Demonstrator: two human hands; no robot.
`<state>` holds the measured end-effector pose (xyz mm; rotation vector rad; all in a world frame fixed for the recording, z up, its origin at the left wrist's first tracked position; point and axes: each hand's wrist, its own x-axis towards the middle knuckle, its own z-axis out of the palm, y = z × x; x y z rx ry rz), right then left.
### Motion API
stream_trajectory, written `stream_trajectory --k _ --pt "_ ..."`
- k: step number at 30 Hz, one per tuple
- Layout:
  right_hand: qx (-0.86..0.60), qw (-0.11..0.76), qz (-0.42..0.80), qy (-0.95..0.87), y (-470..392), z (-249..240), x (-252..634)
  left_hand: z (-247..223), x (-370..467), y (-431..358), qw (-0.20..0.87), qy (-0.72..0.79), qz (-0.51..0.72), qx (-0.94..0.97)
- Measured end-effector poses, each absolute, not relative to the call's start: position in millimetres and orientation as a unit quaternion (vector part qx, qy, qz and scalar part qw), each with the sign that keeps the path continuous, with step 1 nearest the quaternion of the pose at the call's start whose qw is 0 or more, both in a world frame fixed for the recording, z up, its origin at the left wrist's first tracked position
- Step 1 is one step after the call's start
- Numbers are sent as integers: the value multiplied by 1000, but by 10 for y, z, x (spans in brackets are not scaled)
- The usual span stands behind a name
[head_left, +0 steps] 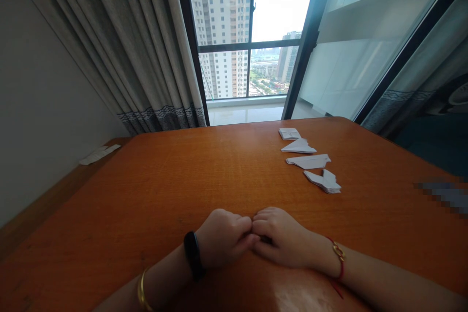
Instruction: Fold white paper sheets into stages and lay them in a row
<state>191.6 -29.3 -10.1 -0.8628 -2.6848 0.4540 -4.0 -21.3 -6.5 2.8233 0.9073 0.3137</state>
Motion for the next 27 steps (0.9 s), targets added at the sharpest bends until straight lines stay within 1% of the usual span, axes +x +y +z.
stream_trajectory --k 27 --pt "-298 138 165 -930 -288 -87 1920 -42 -40 -225 74 303 104 944"
